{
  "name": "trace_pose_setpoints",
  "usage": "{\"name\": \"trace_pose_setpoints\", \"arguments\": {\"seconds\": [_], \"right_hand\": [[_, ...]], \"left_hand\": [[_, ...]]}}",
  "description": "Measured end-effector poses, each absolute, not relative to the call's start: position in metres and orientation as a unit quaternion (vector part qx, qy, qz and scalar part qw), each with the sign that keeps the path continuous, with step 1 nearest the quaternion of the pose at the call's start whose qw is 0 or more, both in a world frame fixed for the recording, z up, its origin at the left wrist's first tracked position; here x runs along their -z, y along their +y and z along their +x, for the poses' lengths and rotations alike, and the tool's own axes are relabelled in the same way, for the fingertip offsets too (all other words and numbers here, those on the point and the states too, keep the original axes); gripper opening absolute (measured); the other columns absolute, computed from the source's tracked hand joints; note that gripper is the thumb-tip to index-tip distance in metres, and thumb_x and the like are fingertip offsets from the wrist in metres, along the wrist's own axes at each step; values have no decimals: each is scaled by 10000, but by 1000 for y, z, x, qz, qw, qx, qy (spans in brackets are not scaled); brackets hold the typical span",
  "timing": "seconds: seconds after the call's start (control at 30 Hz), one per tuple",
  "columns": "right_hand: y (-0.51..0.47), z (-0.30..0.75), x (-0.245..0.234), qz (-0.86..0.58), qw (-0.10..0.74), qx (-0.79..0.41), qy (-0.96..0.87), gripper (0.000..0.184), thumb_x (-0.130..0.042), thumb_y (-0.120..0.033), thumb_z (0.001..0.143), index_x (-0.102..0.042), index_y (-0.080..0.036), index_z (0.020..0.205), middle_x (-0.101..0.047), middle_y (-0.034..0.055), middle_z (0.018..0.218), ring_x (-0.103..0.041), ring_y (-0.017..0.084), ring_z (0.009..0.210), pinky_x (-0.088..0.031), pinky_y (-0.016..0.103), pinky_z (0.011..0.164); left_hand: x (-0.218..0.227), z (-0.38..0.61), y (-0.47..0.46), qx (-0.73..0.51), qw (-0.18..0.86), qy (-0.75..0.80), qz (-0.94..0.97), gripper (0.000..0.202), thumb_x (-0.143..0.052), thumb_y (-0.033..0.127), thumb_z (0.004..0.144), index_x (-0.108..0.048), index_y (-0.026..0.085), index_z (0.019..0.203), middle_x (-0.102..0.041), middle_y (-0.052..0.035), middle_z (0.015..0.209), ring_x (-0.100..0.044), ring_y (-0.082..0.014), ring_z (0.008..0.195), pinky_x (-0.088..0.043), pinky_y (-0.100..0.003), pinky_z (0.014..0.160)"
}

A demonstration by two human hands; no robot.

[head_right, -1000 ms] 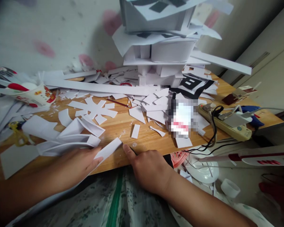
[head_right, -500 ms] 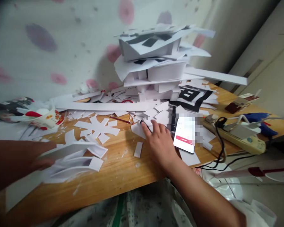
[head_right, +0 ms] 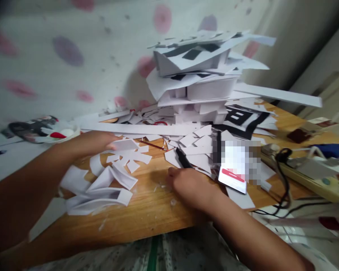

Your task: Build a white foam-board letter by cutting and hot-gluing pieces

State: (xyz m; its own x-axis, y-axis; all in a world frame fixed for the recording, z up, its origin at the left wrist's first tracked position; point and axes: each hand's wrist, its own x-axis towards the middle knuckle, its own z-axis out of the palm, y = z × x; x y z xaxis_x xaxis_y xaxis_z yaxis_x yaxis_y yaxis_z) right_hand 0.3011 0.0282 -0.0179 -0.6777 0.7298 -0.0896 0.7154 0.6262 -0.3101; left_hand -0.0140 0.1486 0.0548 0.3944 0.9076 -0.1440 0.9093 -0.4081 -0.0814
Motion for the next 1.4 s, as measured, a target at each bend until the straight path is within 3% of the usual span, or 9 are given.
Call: {"name": "trace_pose_setpoints", "arguments": {"seconds": [0.1,0.17,0.23,0.3,0.47,0.57,1.0,1.2,1.4], "right_hand": [[41,294,9,-339,126,-239,-901,241,-494,-109,925,-664,-200,1069,-680,51,980,-623,143,772,-460,247,713],[53,282,5,-284,240,-303,-878,342,-515,-91,904,-605,-212,1211,-671,35,971,-582,118,737,-449,227,687],[66,265,4,-238,324,-349,-847,355,-523,-85,895,-593,-192,1227,-655,25,921,-546,103,705,-433,215,658],[79,244,5,-210,363,-385,-822,251,-544,-120,897,-627,-158,1131,-624,12,834,-535,100,692,-421,209,638],[91,209,19,-190,348,-479,-783,98,-582,-211,897,-640,-134,914,-610,-2,744,-544,100,669,-432,208,633],[88,206,28,-187,336,-486,-785,100,-579,-211,912,-642,-137,891,-637,12,778,-562,105,697,-444,212,660],[83,207,32,-151,374,-308,-862,164,-519,-190,965,-654,-126,898,-668,66,807,-577,162,782,-442,282,735],[78,203,35,-174,329,-275,-887,149,-535,-140,931,-679,-117,902,-658,83,849,-580,178,811,-448,297,750],[79,201,41,-187,335,-258,-887,168,-548,-113,888,-715,-128,899,-600,78,894,-558,175,852,-449,286,764]], "left_hand": [[-40,-15,152,59,-11,544,837,302,-664,273,799,-682,258,1100,-692,-63,1123,-625,-265,993,-445,-349,864],[-33,-17,144,6,-42,550,834,337,-614,305,846,-631,208,1169,-629,-117,1193,-569,-301,1104,-414,-401,935],[-29,-21,129,-43,-49,544,836,251,-545,309,892,-639,182,1086,-631,-108,1122,-570,-271,1076,-415,-383,934],[-26,-25,109,-77,-3,501,862,172,-520,300,909,-655,193,915,-651,-48,951,-599,-205,938,-441,-314,862],[-12,-31,67,-137,141,362,911,196,-527,248,938,-657,196,800,-638,-2,819,-584,-145,819,-429,-261,776],[-2,-30,59,-148,147,354,912,219,-507,223,958,-670,195,815,-660,-6,829,-582,-150,839,-423,-280,809],[7,-33,55,-129,147,338,921,265,-454,144,951,-703,234,960,-705,-5,989,-615,-160,971,-434,-263,887],[5,-32,56,-102,159,350,917,265,-439,150,949,-693,220,923,-698,-6,932,-613,-163,911,-446,-272,830],[6,-33,56,-116,138,339,923,207,-477,197,943,-682,221,967,-718,1,962,-638,-170,947,-471,-299,875]]}}
